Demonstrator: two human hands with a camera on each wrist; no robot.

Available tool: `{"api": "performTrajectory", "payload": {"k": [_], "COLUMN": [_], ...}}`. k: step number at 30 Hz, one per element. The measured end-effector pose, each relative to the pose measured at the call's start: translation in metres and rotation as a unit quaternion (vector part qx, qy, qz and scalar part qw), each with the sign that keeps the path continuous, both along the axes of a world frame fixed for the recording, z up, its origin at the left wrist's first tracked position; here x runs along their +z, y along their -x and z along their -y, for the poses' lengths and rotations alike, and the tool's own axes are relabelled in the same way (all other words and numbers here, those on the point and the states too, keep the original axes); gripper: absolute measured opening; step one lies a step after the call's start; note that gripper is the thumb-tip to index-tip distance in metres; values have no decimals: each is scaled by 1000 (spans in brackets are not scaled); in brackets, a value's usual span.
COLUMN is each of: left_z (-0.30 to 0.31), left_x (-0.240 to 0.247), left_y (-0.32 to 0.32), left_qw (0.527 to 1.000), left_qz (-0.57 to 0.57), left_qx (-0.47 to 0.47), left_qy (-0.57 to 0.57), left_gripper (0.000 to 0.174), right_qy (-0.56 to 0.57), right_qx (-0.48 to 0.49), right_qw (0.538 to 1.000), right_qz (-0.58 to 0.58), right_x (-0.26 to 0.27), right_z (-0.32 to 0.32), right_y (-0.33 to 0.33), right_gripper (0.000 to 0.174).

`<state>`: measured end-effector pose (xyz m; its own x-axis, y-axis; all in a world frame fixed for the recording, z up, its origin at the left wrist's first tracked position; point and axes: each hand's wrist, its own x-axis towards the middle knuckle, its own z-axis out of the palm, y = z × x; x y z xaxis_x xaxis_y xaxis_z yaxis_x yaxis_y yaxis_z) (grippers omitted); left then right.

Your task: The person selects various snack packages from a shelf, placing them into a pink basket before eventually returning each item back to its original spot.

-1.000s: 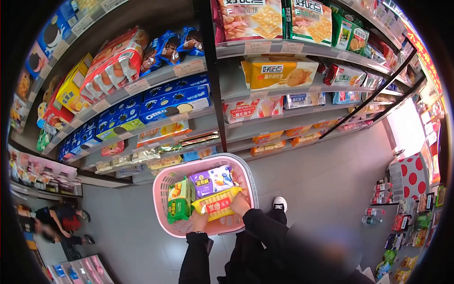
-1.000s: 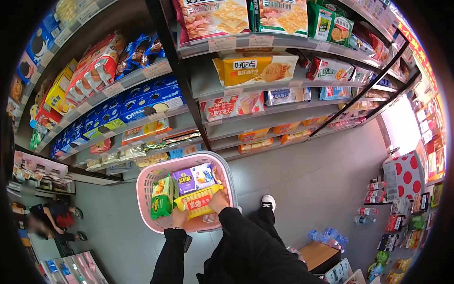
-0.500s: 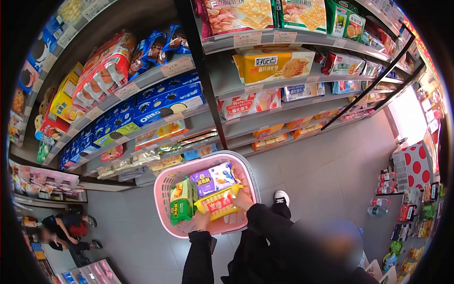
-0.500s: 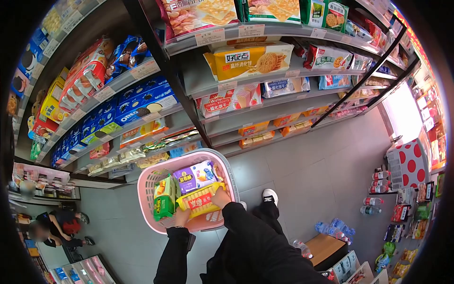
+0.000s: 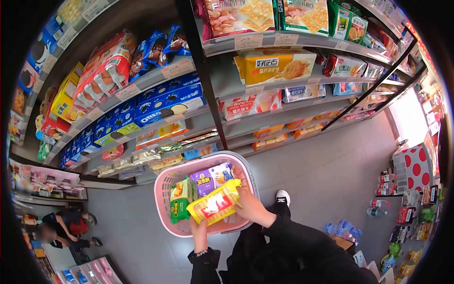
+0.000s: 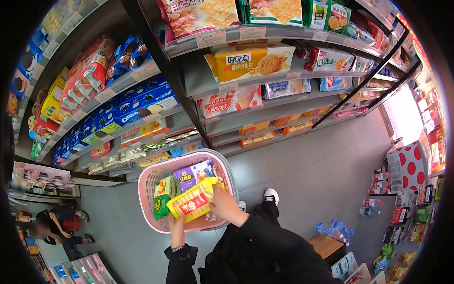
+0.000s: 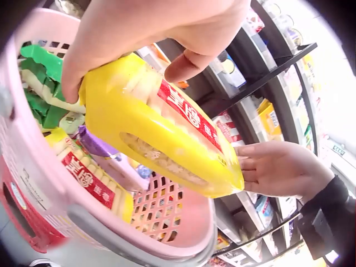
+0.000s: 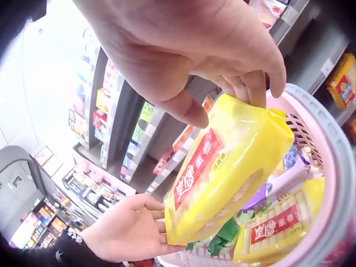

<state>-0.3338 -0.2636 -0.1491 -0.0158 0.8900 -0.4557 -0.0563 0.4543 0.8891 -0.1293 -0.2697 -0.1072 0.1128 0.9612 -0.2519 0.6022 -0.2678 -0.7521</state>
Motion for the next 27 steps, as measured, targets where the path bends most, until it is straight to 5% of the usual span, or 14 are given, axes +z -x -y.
{"api": "performTrajectory", "payload": {"k": [8,11,19,27], "left_z": [16,17,37,51], "left_x": [68,74,43,-21], "left_y": [-74,-115,-218,-274], "left_qw": [982,916,921,942], "left_qz": [-76,-212,-131,-176], "left_qx": [-103,-221,-313,-247], "left_qy": [-136,-259,-193,-143], "left_gripper": [50,55,62,63], "right_qy": [-126,-158,-156,-82], "right_qx": [-176,-262,-394,-383], "right_qw": [972,942,895,909], "right_qz": [-92,-140,-141,-141], "right_x": [21,22,-23,-91], "right_z": [44,62,95,102], "right_y": [-76,-124,-215,-261], "right_gripper": [41,34,31,31]}}
